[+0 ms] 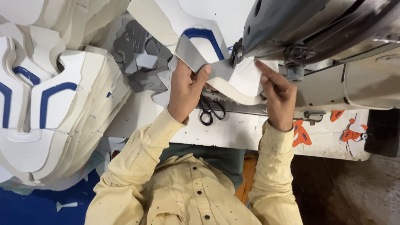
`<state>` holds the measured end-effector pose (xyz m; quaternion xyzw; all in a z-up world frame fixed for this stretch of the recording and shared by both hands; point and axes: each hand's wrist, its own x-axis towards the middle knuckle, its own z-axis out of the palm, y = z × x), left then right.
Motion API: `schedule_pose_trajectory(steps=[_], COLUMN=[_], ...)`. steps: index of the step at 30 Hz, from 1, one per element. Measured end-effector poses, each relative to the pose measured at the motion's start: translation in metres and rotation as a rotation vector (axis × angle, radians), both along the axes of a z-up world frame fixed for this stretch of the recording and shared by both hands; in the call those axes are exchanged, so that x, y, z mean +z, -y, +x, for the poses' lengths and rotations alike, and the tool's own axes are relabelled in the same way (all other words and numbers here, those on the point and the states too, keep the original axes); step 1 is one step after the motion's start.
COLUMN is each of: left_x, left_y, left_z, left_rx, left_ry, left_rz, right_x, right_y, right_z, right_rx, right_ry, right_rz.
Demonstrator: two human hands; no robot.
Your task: The person sits on the floor and uses a sewing machine to stitch a grey fabric piece onto a white shoe upper. They repeatedly pick up a shoe upper, align the grey piece, sew it, and then use scissors to trim the excess fabric before moving to the next item.
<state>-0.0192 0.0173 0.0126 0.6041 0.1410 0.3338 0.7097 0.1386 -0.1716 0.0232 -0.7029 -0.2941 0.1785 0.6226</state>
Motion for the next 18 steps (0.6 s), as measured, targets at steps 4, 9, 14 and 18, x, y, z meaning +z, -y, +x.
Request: schedule_pose_trajectory(steps=[4,9,14,18], left_x=[-0.01,-0.006,-0.007,-0.009], left_y=[0.01,0.022,0.017,0.009], left_z=[-0.002,0.003,0.017,0.028], left_rx=[0.084,0.094,0.064,0.059], left_ry=[-0.025,-0.01,0.15,0.145], left_rz=[0.15,-0.011,-0.15,-0.099], right_x=[0.001,-0.044,-0.072,-0.086], right_y=[-0.003,-0.003,-0.005,-0.016], right_z=[0.007,0.042,0.067,0.082], right_rx=[0.02,0.01,-0.063,-0.129], right_ry=[-0.039,-0.059,0.047,-0.114], right_rz=[0.023,0.15,0.102,0.172])
